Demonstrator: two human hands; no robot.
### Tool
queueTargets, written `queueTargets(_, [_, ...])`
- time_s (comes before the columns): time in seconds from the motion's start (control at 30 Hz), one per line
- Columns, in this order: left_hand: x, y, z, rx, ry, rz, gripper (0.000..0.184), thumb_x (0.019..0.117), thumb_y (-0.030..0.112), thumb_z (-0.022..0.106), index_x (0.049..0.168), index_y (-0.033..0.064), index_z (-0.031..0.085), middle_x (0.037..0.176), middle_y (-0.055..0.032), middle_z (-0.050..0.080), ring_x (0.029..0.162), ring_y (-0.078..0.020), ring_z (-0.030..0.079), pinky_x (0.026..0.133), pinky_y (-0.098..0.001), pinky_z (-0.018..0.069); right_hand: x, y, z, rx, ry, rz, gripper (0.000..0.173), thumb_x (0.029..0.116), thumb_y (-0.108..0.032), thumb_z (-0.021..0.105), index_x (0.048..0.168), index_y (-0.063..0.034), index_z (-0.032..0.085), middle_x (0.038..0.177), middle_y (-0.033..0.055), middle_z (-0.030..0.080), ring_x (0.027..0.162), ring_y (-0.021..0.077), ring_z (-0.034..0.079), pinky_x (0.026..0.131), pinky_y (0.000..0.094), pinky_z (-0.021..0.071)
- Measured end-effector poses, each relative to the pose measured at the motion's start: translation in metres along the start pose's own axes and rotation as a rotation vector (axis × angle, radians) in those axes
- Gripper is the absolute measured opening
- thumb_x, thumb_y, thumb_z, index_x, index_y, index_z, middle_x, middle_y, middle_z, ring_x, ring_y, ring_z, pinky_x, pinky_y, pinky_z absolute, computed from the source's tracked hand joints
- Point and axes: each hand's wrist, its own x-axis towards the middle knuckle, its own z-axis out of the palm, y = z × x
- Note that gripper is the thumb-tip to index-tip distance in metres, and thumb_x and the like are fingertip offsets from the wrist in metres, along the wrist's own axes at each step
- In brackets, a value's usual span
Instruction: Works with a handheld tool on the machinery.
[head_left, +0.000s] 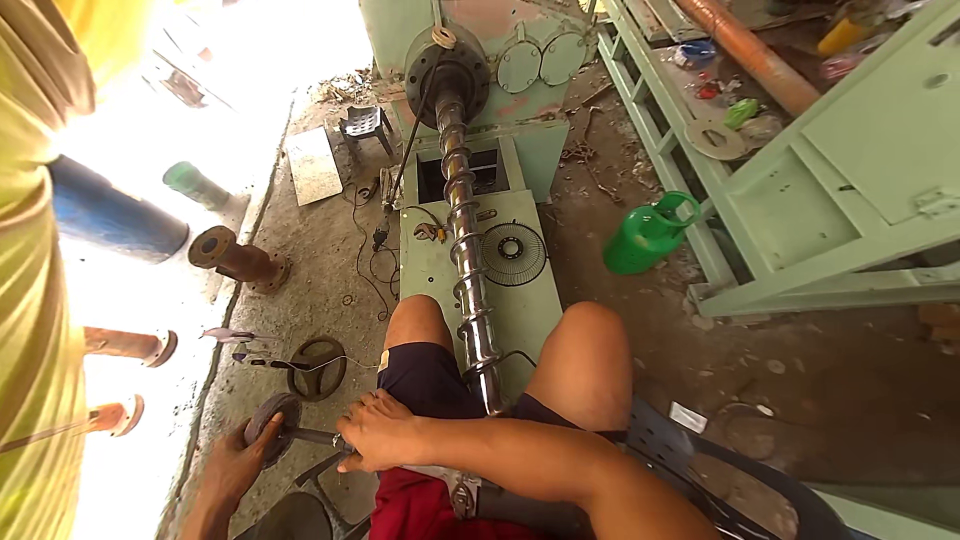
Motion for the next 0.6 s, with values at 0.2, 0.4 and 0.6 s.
queueTargets(0.2, [0.002,0.024,0.003,0.279,-0.016,-0.123,0.052,0.0999,0.047,0.064,0.105,-0.0049,0.070,0.101,-0.0304,0.069,0.102,-0.0478,0.067,0.090,-0.0699,0.0482,-0.004,-0.014,-0.005,-0.147,-0.019,0.018,0.062,0.0963,-0.054,0.066,0.130,-0.0017,0.062,0.129,0.0236,0.061,0.121,0.0421,0.058,0.099,0.0611,0.0458])
queueTargets(0.4, [0.011,0.041,0.002,0.415,-0.064,-0.206,0.060,0.0992,0.050,0.065,0.118,-0.0069,0.066,0.118,-0.0337,0.065,0.118,-0.0488,0.062,0.100,-0.0665,0.0467,-0.005,-0.020,-0.005,-0.161,-0.094,0.064,0.071,0.0931,-0.056,0.069,0.134,0.0017,0.059,0.133,0.0272,0.058,0.124,0.0450,0.055,0.098,0.0636,0.0455])
queueTargets(0.6, [0.010,0.034,0.003,0.345,-0.022,-0.126,0.056,0.0982,0.048,0.068,0.120,-0.0035,0.067,0.117,-0.0323,0.066,0.117,-0.0488,0.062,0.100,-0.0678,0.0455,-0.002,-0.013,-0.008,-0.064,-0.085,0.092,0.060,0.0909,-0.043,0.074,0.129,0.0006,0.060,0.123,0.0255,0.063,0.120,0.0438,0.060,0.092,0.0606,0.0504])
